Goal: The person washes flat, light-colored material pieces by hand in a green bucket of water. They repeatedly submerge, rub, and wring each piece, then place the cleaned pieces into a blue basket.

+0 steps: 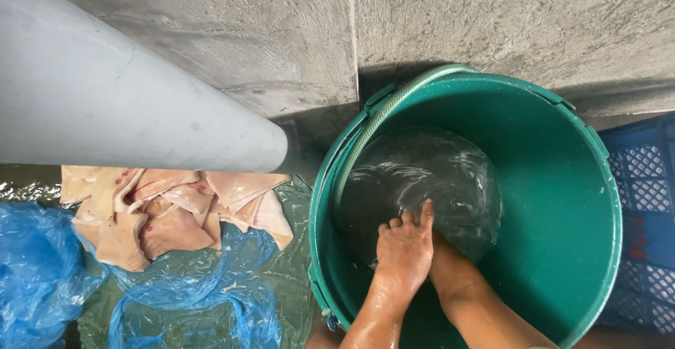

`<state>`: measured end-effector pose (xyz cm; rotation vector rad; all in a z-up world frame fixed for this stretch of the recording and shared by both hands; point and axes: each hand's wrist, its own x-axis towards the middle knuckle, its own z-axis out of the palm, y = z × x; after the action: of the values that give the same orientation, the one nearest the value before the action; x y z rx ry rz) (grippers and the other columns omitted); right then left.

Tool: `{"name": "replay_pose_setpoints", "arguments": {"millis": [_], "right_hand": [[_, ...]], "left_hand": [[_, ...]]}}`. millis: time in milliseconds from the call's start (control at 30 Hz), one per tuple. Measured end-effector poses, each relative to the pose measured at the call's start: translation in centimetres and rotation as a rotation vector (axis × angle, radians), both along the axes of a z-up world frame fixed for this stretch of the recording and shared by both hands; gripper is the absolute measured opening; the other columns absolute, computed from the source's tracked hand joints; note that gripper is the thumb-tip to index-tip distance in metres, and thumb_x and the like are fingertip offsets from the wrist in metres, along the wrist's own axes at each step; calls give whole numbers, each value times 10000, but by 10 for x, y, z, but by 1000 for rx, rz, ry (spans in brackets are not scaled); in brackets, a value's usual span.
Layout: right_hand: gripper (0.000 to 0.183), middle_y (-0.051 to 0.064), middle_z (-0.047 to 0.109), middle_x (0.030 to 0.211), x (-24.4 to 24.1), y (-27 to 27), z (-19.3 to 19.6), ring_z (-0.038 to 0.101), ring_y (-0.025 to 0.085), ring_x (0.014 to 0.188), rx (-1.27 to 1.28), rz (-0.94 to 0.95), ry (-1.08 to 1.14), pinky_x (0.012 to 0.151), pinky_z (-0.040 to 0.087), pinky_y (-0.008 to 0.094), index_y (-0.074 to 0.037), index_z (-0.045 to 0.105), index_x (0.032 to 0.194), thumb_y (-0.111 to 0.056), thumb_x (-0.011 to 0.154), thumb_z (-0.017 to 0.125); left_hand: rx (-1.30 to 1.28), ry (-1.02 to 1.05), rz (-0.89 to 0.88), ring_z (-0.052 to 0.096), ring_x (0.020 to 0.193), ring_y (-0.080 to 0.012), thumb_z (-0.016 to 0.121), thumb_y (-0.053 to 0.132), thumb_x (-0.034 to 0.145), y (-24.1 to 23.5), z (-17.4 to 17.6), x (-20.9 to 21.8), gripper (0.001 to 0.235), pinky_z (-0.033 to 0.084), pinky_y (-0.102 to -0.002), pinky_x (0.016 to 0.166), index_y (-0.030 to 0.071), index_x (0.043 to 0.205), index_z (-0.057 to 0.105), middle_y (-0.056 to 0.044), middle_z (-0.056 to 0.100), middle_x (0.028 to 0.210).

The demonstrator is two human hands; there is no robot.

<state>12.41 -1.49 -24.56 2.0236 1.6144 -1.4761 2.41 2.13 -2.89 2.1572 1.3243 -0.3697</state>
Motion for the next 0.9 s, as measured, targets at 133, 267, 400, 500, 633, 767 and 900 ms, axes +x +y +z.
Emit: {"name": "replay_pose_setpoints", "arguments": {"millis": [133, 267, 400, 500, 633, 767, 900], "right_hand": [[441, 99, 480, 1471, -7, -11, 101, 464, 244, 1336, 15, 267, -60, 1105, 400, 369, -135, 609, 1332, -355, 960, 521], [386, 82, 557, 1415, -8, 12, 150, 534, 223, 1283, 20, 448, -136, 1068, 444, 353, -154, 580, 1349, -270, 988, 507], [300, 66, 626, 1329, -1, 21, 148, 592, 198, 1234, -86, 371, -138, 1048, 483, 323, -141, 608, 1282, -242, 1021, 500], [295, 69, 629, 1298, 21, 18, 111, 598, 199, 1201, -59, 187, -133, 1022, 487, 326, -137, 610, 1267, -228, 1004, 511], [289, 72, 634, 1257, 51, 28, 5, 605, 201, 1157, -70, -133, -156, 987, 493, 330, -132, 613, 1246, -211, 981, 527], [285, 75, 638, 1216, 65, 29, -102, 612, 202, 1112, -97, -403, -157, 952, 499, 335, -126, 616, 1225, -193, 958, 542], [281, 78, 642, 1175, 76, 15, -167, 620, 204, 1068, -139, -518, -187, 918, 505, 339, -121, 618, 1204, -175, 936, 557]], "left_hand": [[-27, -5, -9, 633, 1046, -369, 580, 88, 914, -5, 4, 3, 784, 485, -483, 870, 84, 1630, 261, -225, 610, 1219], [-56, 24, -53, 594, 1078, -411, 633, 117, 847, 6, 4, 2, 872, 421, -542, 968, 67, 1604, 204, -262, 554, 1277], [-203, 58, -28, 596, 1108, -403, 608, 92, 899, 11, 1, -3, 899, 446, -495, 954, 74, 1670, 146, -260, 561, 1292], [-209, 68, -35, 591, 1124, -407, 612, 95, 906, 15, 0, -3, 883, 443, -504, 958, 86, 1661, 155, -257, 557, 1309], [-212, 77, -53, 591, 1133, -409, 613, 79, 920, 12, 0, -1, 848, 461, -499, 926, 97, 1648, 178, -264, 553, 1321], [-179, 77, -72, 586, 1142, -406, 651, 72, 872, 15, 3, -1, 894, 461, -507, 932, 81, 1635, 184, -256, 552, 1314], [-198, 74, -61, 596, 1125, -403, 646, 72, 887, 3, 2, 0, 900, 465, -502, 936, 73, 1652, 171, -253, 567, 1285]]}}
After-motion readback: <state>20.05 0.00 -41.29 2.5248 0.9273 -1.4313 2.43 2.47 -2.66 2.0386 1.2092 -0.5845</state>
